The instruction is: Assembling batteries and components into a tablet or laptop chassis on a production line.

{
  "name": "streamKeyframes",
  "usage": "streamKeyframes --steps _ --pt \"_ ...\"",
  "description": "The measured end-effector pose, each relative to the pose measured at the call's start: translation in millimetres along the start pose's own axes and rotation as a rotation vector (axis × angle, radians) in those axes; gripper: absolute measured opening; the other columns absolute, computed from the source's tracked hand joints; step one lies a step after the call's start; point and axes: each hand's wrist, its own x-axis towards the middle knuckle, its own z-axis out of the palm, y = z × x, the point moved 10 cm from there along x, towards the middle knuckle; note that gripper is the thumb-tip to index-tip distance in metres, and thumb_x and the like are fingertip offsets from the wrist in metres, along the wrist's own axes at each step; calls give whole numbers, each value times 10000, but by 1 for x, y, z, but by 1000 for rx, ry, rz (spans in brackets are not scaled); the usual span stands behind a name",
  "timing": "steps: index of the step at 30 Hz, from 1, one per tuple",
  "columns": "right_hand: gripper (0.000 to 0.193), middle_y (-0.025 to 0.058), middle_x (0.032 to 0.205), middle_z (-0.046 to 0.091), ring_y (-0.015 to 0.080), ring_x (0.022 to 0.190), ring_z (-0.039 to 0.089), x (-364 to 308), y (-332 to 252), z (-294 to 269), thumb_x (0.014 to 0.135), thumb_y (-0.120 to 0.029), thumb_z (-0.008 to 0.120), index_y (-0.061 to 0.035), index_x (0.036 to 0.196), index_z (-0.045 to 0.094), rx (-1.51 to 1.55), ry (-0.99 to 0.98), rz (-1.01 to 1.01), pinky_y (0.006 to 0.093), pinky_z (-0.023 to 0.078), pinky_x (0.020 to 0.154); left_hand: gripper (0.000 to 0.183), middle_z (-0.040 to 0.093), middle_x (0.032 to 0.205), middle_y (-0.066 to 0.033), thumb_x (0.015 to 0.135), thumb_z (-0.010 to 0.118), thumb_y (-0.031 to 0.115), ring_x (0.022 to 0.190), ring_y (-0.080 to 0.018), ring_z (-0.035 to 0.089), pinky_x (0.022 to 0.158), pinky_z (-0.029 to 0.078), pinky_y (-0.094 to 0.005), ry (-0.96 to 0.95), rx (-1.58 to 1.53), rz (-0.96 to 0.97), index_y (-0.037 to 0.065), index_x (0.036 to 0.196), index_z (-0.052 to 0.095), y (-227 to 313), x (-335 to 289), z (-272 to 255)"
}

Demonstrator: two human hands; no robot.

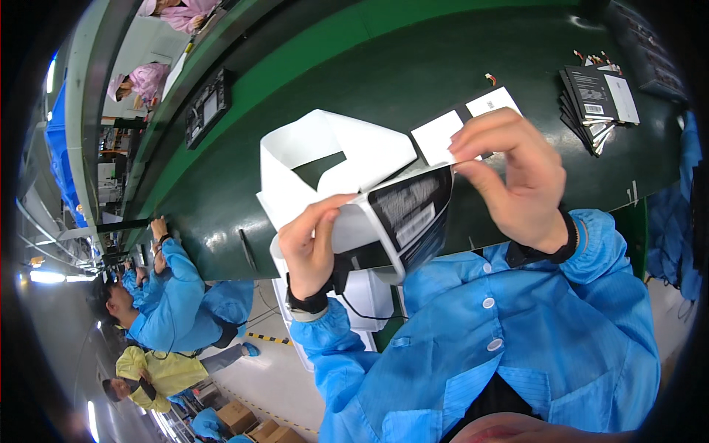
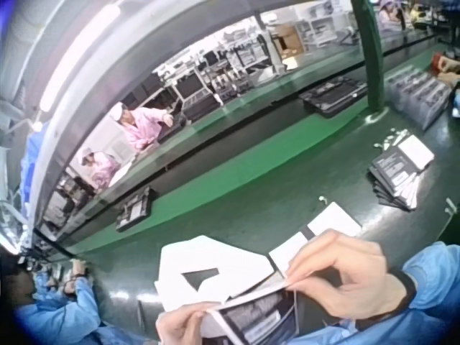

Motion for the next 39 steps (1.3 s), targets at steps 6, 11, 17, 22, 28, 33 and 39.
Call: streamKeyframes --steps 6,11,17,22,28,33,39 --pt "183 167 1044 660 176 832 638 7 -9 -72 942 105 647 43 1110 611 3 149 -62 279 556 752 242 765 1076 -100 1018 551 -13 962 -139 688 862 514 -279 122 128 -131 3 1175 734 -61 13 -38" --pt "89 39 1001 639 31 719 579 29 26 -80 974 8 667 32 1052 632 -113 -91 416 170 442 550 360 670 1346 -156 1022 441 -67 1269 -249 612 1102 414 -333 41 235 -92 -25 1303 661 -99 50 -95" --pt "94 -3 794 628 27 627 585 8 128 -30 952 -59 720 -4 987 653 -79 -430 860 194 448 509 527 719 1211 -206 743 444 -125 1164 -380 667 1054 489 -436 -58 350 310 -53 1201 696 10 80 -12" --pt "103 12 792 642 48 599 600 1 147 -1 945 -68 728 5 971 659 -50 -505 986 212 457 484 517 689 1269 -172 681 656 -46 1172 -357 661 971 551 -437 -467 346 527 -50 1196 694 16 47 106" --pt "134 57 768 671 81 577 637 -8 163 4 938 -64 734 42 956 654 -159 -520 1016 222 480 476 502 653 1358 -159 738 687 -17 1184 -350 645 963 546 -430 -452 449 475 -47 1239 680 4 51 117" --pt "137 76 751 684 101 575 666 -7 166 2 930 -48 737 59 928 651 -173 -462 995 224 497 470 527 637 1395 -138 751 694 4 1206 -353 629 982 538 -435 -510 500 468 -25 1277 676 -3 53 125" --pt "104 41 811 665 55 654 643 -9 170 6 942 -27 734 21 964 645 -159 -505 1077 190 505 502 576 616 1424 -131 741 702 15 1223 -349 619 985 539 -441 -533 572 487 20 1315 674 -6 48 128"
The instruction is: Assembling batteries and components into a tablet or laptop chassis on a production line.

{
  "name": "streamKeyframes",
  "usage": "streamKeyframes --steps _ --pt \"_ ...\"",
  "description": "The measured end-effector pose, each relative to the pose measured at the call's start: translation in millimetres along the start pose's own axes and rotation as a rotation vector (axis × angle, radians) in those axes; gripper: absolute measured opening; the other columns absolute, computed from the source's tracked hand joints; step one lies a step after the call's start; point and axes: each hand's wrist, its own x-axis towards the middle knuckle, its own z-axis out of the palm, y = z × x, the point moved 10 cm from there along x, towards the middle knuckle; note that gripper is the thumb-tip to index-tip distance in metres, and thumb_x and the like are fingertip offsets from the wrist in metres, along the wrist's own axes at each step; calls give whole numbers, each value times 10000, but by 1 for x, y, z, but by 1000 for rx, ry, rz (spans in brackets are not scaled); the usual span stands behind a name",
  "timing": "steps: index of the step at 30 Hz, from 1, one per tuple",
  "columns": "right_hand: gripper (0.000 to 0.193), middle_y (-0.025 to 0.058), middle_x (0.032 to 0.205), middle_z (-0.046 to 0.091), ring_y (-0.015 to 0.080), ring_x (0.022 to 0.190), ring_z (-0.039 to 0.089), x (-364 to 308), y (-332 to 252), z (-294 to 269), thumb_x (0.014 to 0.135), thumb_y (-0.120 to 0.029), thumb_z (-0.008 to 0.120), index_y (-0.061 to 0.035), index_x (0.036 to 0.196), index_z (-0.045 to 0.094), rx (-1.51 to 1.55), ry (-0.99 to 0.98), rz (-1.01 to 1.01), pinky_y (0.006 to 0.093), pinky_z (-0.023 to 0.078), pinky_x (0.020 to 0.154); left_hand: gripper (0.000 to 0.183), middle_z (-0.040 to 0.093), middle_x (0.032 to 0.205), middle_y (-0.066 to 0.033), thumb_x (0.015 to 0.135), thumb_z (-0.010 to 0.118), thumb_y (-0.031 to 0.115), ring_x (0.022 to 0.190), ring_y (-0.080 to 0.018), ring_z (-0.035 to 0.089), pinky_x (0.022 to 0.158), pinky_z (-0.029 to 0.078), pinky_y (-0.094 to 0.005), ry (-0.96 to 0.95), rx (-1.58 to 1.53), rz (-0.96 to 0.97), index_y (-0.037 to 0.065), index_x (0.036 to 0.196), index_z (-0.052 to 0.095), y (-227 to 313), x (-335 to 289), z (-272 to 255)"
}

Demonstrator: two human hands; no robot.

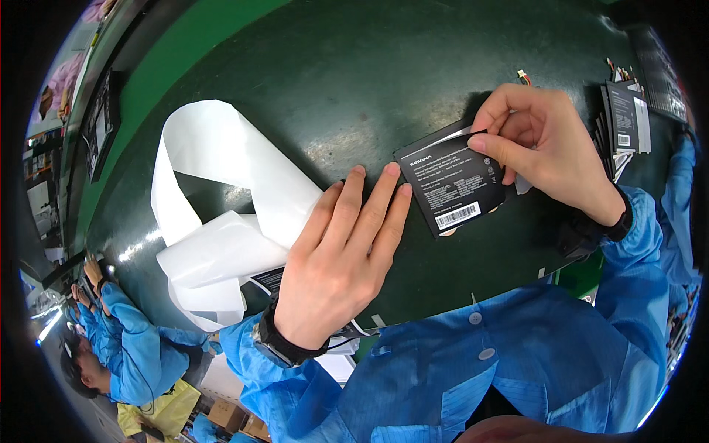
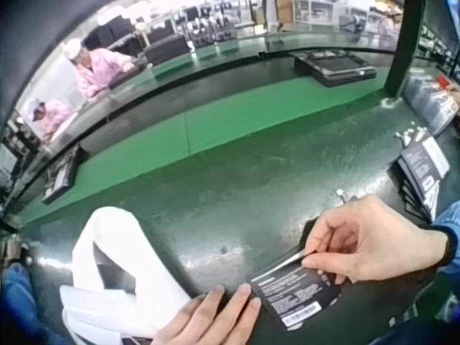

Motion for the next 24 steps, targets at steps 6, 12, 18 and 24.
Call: streamKeyframes --steps 6,12,18,24 --pt "125 69 751 683 88 572 644 0 0 -6 925 -44 748 58 932 677 33 56 -77 216 491 464 599 603 1443 -121 726 706 7 1227 -344 616 984 540 -437 -13 8 -3 35 1324 674 2 1 2" --pt "118 59 752 674 77 571 626 3 0 -5 917 -42 754 52 926 683 11 17 -35 213 481 464 516 598 1436 -168 816 608 94 1228 -358 610 1017 529 -425 -13 35 34 -14 1319 658 5 2 3" --pt "106 54 762 672 67 575 616 6 -4 -9 918 -36 753 48 931 689 -7 -4 -8 213 480 474 520 594 1442 -171 816 607 105 1225 -354 612 1018 524 -429 -20 63 37 -14 1319 659 6 2 4" --pt "110 55 782 686 69 610 627 8 -1 -6 923 -42 752 52 936 696 92 -78 -14 208 473 474 518 594 1441 -170 816 607 107 1229 -353 609 1017 520 -435 -30 55 33 -13 1317 661 5 4 4"
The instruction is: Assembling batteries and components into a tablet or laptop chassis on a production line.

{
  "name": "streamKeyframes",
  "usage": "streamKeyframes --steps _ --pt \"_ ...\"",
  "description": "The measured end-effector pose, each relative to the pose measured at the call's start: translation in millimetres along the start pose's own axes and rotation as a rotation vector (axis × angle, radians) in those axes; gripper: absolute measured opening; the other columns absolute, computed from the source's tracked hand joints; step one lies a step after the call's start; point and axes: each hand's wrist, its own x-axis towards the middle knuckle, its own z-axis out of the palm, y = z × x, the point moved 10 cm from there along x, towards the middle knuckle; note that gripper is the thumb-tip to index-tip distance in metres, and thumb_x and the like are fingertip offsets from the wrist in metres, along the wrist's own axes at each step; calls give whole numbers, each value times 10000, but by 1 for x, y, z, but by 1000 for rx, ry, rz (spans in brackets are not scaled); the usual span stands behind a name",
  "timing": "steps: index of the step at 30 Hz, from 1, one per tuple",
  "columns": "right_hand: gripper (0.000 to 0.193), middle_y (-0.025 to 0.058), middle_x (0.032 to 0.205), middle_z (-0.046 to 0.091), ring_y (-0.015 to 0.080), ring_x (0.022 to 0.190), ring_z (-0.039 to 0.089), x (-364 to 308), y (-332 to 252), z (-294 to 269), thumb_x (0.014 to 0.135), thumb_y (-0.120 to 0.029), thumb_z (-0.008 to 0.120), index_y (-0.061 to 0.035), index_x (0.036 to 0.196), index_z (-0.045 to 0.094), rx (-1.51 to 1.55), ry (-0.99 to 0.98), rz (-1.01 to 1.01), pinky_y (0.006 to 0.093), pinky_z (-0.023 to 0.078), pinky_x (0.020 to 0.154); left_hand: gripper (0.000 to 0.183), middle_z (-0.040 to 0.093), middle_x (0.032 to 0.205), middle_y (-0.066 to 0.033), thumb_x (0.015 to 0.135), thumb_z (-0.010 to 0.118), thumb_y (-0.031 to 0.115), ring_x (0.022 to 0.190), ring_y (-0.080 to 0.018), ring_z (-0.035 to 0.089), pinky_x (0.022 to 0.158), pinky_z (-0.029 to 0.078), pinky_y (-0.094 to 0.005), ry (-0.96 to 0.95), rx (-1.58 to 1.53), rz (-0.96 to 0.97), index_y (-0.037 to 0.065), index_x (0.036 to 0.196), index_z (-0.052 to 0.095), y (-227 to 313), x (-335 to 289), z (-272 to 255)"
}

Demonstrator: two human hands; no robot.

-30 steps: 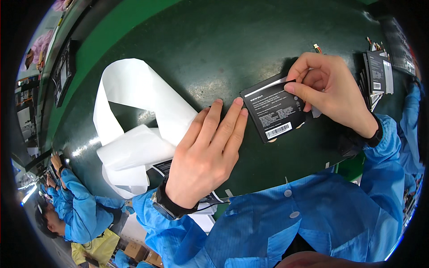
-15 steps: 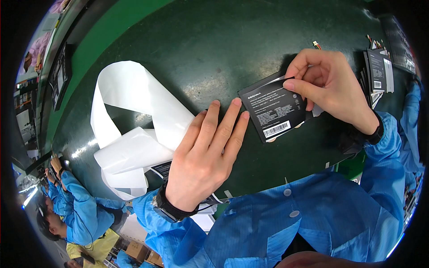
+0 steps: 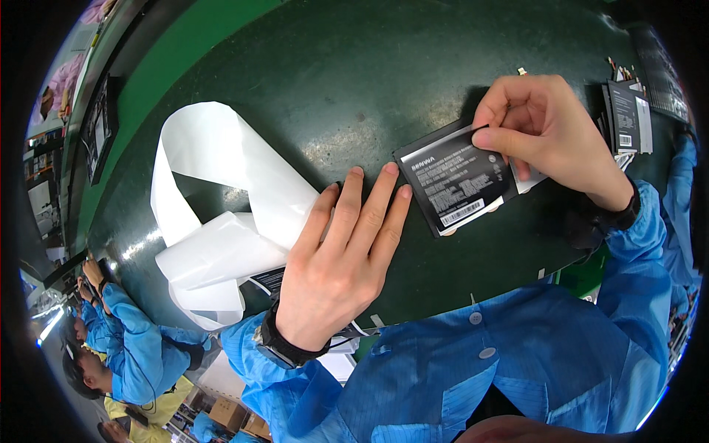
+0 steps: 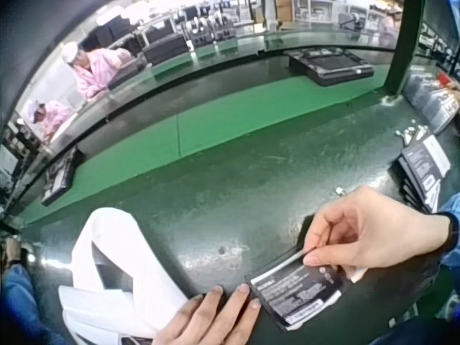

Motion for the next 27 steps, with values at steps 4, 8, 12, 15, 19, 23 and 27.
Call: streamKeyframes --steps 4,8,12,15,19,23,27 --pt "120 54 786 691 70 622 631 0 0 0 927 -49 751 58 937 698 38 -32 8 207 468 469 518 595 1440 -169 814 606 105 1230 -355 609 1015 521 -437 -15 -20 -13 -11 1316 662 0 1 0" --pt "112 53 773 689 66 611 627 -1 1 1 919 -48 755 51 928 702 -28 29 5 208 469 470 640 606 1440 -116 678 729 7 1239 -336 612 1000 536 -442 -6 -25 -47 52 1315 687 -3 1 1" --pt "111 53 761 685 63 602 623 -1 0 -3 910 -49 762 45 922 705 -78 70 -9 209 478 474 651 605 1443 -117 677 730 5 1237 -337 612 997 538 -441 -1 -23 -42 53 1325 683 -2 2 2" --pt "120 50 760 684 64 603 624 -1 1 -3 910 -54 766 47 920 702 -61 64 -1 210 482 476 534 582 1460 -169 807 617 99 1239 -354 608 1016 523 -433 -10 -3 -9 -5 1330 659 0 2 3" --pt "123 49 761 684 65 606 626 -1 1 -3 910 -58 769 46 919 702 -38 63 -2 211 483 476 529 581 1462 -168 814 615 95 1238 -353 608 1018 525 -432 -28 1 -2 -2 1332 658 0 3 2" --pt "127 50 761 681 67 612 626 1 3 -3 910 -59 770 46 922 700 -50 59 5 213 485 476 514 580 1461 -168 822 612 89 1235 -355 607 1011 530 -432 -24 1 -6 1 1326 662 -1 3 2" --pt "130 50 762 679 65 619 623 0 2 -4 911 -61 770 46 923 698 -52 54 1 215 486 475 493 581 1461 -166 824 611 87 1230 -357 609 990 540 -431 -21 -16 -13 0 1306 670 -1 3 1"
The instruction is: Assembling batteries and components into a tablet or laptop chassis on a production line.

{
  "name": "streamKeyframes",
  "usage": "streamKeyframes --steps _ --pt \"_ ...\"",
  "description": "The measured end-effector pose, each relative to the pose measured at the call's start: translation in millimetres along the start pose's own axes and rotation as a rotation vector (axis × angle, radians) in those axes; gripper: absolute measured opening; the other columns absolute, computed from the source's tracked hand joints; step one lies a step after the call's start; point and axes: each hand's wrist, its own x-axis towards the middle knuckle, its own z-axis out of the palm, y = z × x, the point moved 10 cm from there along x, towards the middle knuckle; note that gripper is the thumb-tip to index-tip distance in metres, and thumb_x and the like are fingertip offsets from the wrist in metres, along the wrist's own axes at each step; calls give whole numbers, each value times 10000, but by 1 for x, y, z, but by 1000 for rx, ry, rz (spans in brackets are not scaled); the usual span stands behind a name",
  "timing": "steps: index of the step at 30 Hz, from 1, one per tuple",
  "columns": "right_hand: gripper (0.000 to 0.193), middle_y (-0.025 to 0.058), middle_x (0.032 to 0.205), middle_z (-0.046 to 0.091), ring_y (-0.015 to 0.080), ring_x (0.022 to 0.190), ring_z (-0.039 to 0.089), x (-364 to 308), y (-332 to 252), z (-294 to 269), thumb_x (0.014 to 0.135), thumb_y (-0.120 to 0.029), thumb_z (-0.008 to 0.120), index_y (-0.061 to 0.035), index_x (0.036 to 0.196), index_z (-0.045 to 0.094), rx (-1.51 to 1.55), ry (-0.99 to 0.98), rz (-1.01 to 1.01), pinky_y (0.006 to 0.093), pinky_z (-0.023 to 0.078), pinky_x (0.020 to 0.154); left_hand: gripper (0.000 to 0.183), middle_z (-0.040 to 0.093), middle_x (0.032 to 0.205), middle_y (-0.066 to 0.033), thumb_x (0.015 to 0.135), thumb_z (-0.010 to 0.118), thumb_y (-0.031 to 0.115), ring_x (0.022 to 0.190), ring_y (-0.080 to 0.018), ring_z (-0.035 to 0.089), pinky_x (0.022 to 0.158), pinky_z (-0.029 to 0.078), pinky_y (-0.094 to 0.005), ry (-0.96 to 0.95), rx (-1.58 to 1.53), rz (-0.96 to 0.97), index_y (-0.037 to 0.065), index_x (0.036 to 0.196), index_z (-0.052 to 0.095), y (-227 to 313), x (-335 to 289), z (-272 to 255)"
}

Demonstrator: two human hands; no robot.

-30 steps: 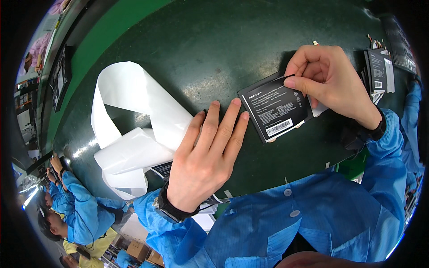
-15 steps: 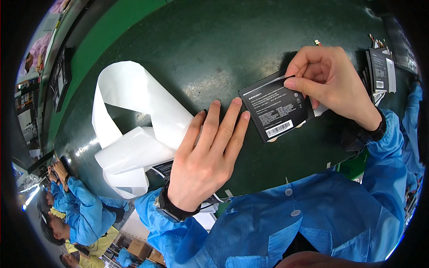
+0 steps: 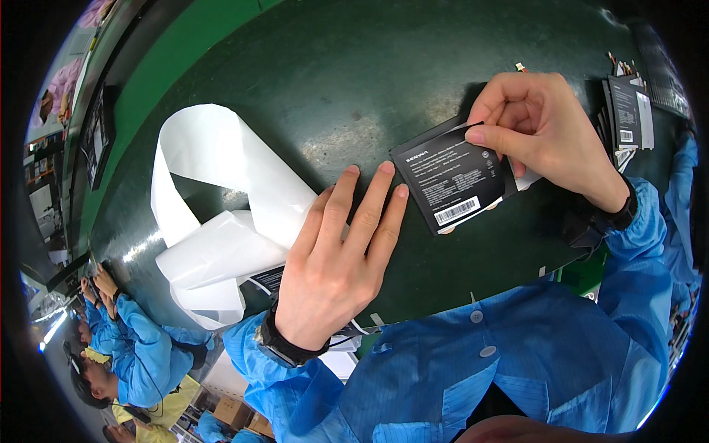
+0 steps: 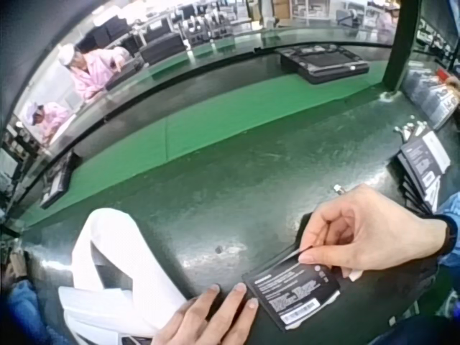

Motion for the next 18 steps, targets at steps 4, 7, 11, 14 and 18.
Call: streamKeyframes --steps 4,7,11,14,18 --pt "129 48 762 679 66 621 623 -1 0 -2 910 -59 771 46 922 697 -4 7 2 215 486 474 477 585 1457 -161 826 610 87 1217 -357 615 979 546 -424 16 13 23 -3 1291 674 1 2 -1" --pt "129 49 763 680 69 621 627 1 0 -1 908 -56 772 48 923 697 3 -2 3 214 486 475 465 591 1452 -155 832 608 88 1204 -349 624 978 546 -415 30 15 21 -8 1282 675 0 2 -2" --pt "128 52 764 684 73 618 636 2 1 -1 906 -53 773 50 923 699 7 -11 14 215 482 466 471 601 1440 -151 831 612 82 1193 -337 632 977 544 -411 61 -12 68 -17 1288 669 5 1 -2" --pt "129 54 762 685 75 613 638 2 0 -2 904 -53 774 52 920 700 8 -10 16 216 478 457 479 604 1438 -150 831 613 80 1197 -336 630 982 541 -412 43 -22 73 -24 1296 662 5 0 -2" --pt "133 58 746 683 77 597 633 3 2 -1 901 -54 777 54 915 702 26 -26 11 216 468 449 577 646 1396 -105 702 704 -2 1192 -321 646 967 549 -421 25 -44 31 8 1278 694 4 2 -3"
